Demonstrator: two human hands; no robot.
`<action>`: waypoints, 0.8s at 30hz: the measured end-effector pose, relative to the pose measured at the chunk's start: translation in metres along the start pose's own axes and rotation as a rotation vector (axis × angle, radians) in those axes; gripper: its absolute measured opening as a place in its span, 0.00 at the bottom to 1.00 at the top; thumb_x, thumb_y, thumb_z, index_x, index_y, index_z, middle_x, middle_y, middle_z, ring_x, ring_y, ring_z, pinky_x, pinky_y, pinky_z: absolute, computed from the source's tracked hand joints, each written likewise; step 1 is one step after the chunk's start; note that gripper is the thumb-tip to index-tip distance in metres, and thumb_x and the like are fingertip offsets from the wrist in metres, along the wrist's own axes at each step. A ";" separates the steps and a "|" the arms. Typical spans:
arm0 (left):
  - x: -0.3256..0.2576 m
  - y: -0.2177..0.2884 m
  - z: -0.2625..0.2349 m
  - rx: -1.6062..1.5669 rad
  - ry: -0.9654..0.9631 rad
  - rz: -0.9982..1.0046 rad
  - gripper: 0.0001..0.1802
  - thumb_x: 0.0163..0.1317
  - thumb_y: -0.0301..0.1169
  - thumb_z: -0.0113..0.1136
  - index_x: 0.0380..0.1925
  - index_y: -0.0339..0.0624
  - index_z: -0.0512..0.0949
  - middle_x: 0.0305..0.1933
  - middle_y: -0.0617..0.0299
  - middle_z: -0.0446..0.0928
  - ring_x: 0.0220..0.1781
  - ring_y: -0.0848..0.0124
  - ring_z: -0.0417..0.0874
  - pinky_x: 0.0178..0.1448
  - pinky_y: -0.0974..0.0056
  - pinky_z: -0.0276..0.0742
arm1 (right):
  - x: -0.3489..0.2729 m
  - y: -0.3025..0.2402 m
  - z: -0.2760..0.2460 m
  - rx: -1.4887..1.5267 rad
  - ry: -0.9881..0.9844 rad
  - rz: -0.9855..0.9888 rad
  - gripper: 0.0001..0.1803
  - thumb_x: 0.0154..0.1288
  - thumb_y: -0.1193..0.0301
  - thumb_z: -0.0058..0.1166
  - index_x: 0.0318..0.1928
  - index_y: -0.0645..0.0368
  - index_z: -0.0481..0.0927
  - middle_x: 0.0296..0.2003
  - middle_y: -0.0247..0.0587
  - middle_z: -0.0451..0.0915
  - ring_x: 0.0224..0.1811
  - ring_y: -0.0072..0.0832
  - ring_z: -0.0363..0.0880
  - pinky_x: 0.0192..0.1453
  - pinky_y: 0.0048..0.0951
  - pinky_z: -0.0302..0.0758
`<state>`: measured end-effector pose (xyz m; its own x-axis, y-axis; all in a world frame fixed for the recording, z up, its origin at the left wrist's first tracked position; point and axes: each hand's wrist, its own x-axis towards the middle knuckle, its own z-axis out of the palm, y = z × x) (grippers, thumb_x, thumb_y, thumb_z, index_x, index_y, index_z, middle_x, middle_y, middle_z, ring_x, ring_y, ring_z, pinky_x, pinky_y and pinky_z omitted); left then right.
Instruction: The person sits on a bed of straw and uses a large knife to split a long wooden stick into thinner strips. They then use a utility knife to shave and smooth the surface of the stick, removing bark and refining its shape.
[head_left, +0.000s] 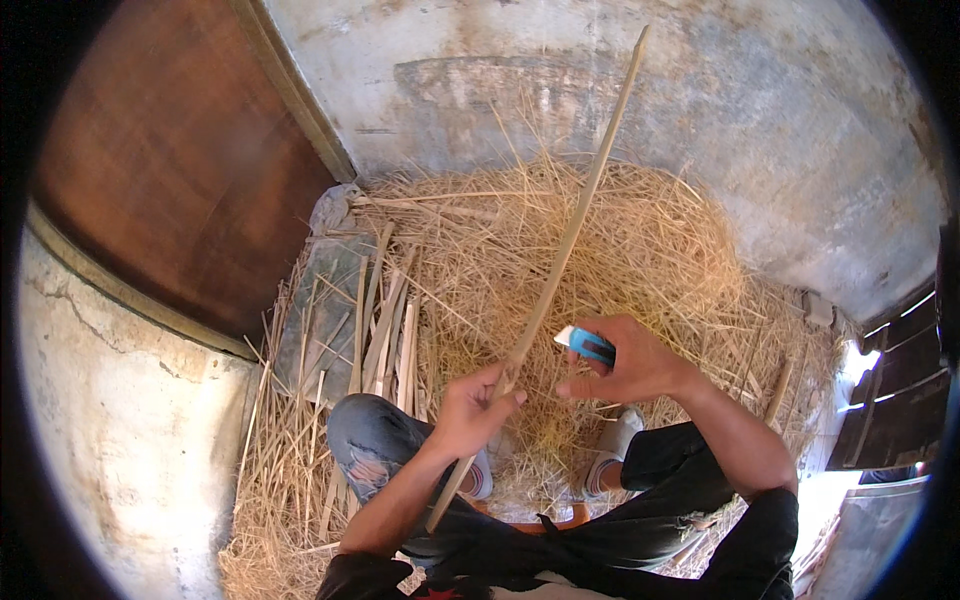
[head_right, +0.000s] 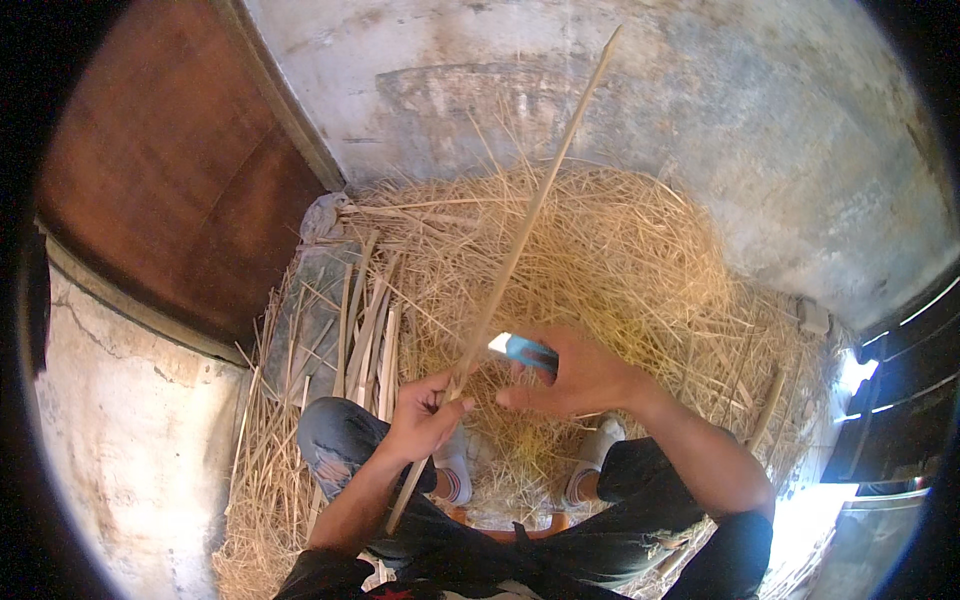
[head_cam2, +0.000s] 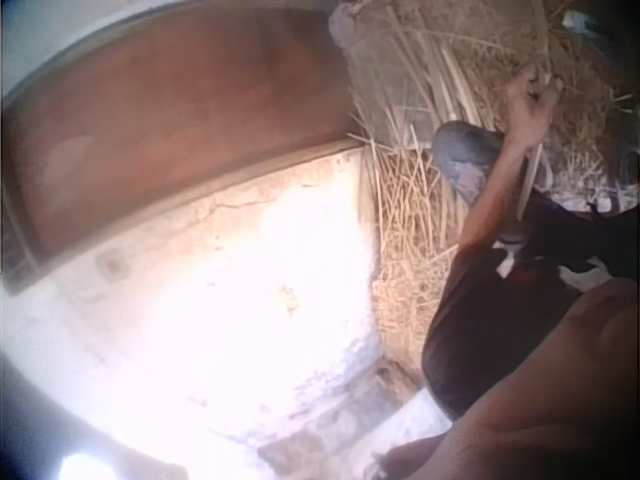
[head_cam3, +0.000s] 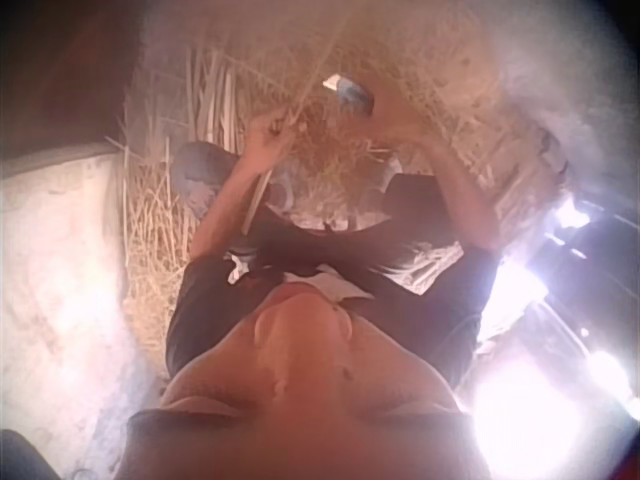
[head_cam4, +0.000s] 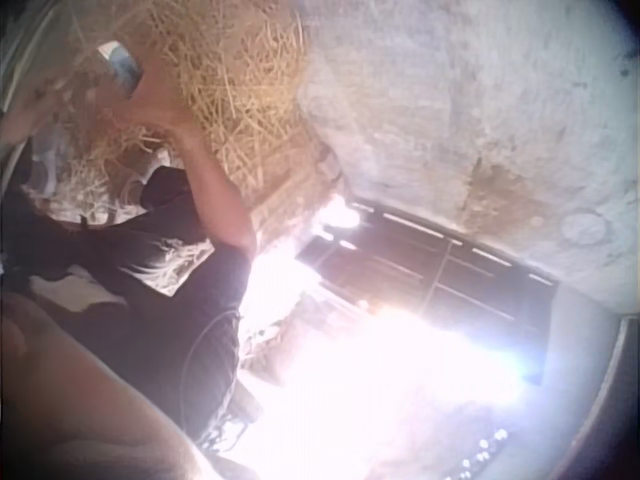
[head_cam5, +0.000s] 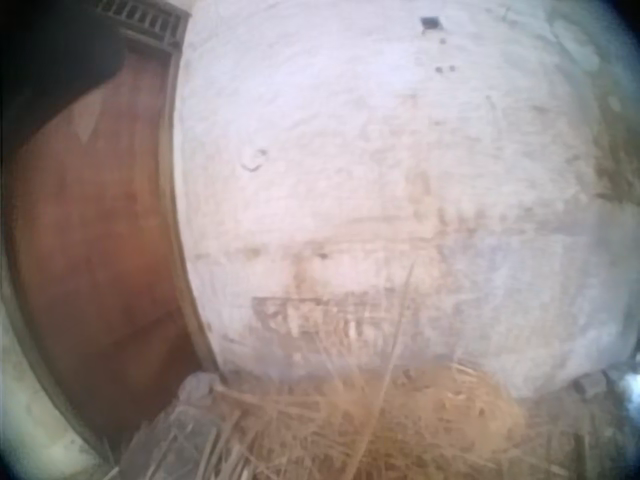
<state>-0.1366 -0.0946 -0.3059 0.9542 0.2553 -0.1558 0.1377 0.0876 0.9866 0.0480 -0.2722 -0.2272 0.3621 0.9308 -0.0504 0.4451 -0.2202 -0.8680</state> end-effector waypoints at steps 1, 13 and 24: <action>0.001 0.001 0.002 -0.001 -0.017 0.005 0.21 0.68 0.21 0.60 0.61 0.31 0.74 0.27 0.78 0.69 0.25 0.89 0.64 0.27 0.77 0.57 | -0.001 0.005 0.001 -0.033 0.102 -0.048 0.18 0.67 0.57 0.64 0.34 0.60 0.79 0.16 0.35 0.68 0.18 0.24 0.66 0.24 0.32 0.63; 0.000 0.000 0.008 -0.043 -0.123 -0.021 0.26 0.68 0.22 0.59 0.67 0.33 0.71 0.22 0.77 0.69 0.20 0.88 0.65 0.24 0.75 0.57 | -0.001 0.017 -0.002 -0.524 0.433 0.113 0.23 0.76 0.50 0.48 0.35 0.58 0.78 0.20 0.52 0.77 0.25 0.53 0.80 0.29 0.50 0.74; -0.001 0.004 0.001 -0.135 -0.121 -0.029 0.28 0.68 0.21 0.58 0.68 0.35 0.69 0.20 0.76 0.69 0.17 0.87 0.64 0.21 0.75 0.56 | 0.017 0.019 -0.006 -0.450 0.516 0.153 0.23 0.76 0.51 0.48 0.35 0.57 0.79 0.19 0.53 0.77 0.22 0.54 0.79 0.25 0.51 0.73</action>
<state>-0.1371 -0.0954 -0.3019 0.9764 0.1343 -0.1689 0.1361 0.2237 0.9651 0.0675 -0.2625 -0.2412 0.7407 0.6468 0.1816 0.6134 -0.5409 -0.5754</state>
